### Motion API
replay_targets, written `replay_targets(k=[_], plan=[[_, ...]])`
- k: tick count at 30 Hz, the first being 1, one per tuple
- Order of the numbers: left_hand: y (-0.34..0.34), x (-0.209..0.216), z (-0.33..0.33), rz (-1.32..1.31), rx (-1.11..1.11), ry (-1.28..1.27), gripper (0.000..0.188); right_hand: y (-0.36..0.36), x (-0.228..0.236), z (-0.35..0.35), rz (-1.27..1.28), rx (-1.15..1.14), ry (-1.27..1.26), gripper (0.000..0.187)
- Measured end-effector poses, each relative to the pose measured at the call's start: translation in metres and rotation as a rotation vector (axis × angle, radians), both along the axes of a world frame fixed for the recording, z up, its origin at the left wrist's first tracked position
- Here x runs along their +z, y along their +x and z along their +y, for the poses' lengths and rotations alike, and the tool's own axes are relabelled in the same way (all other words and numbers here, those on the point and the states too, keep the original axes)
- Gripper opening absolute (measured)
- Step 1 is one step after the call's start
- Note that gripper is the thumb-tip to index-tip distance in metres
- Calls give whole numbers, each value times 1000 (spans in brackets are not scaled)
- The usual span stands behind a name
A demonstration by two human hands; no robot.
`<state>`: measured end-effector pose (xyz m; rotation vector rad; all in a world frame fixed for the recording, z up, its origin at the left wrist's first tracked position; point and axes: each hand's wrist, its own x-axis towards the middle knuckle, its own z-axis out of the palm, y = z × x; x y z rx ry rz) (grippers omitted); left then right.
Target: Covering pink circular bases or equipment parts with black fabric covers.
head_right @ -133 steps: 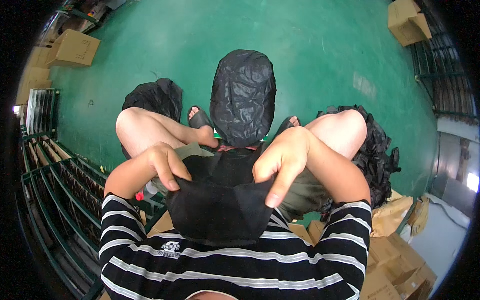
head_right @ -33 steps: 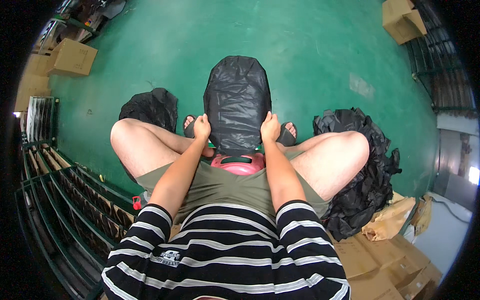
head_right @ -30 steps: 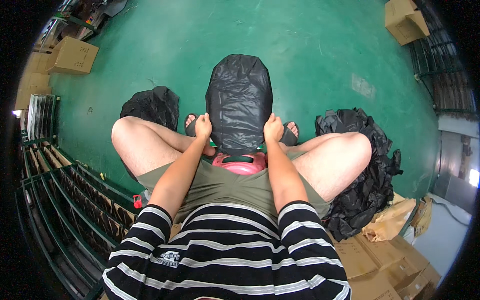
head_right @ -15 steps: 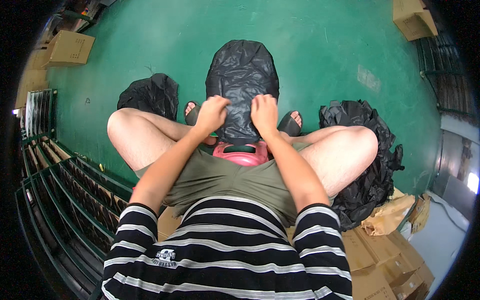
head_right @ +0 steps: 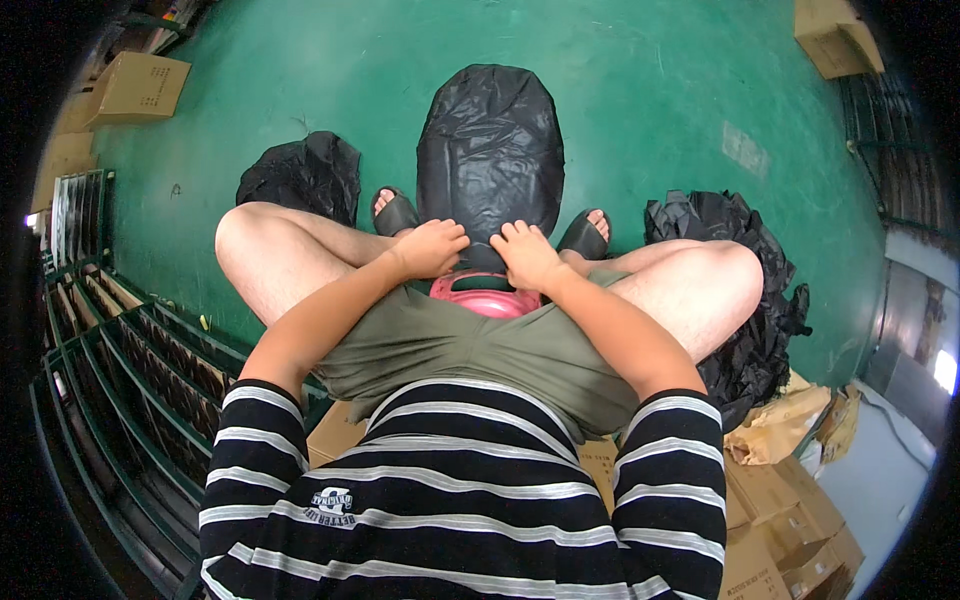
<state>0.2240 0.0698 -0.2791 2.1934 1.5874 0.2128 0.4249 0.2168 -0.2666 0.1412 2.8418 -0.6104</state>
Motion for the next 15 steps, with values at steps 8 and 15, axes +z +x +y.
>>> replay_targets(k=[8,15], plan=[[-10,-7,6,-275,184,-144,20,-6,-28,35,-95,-221,-471,23],[1,7,0,-37,-52,-190,28,-2,-6,17,-135,-102,-391,19]])
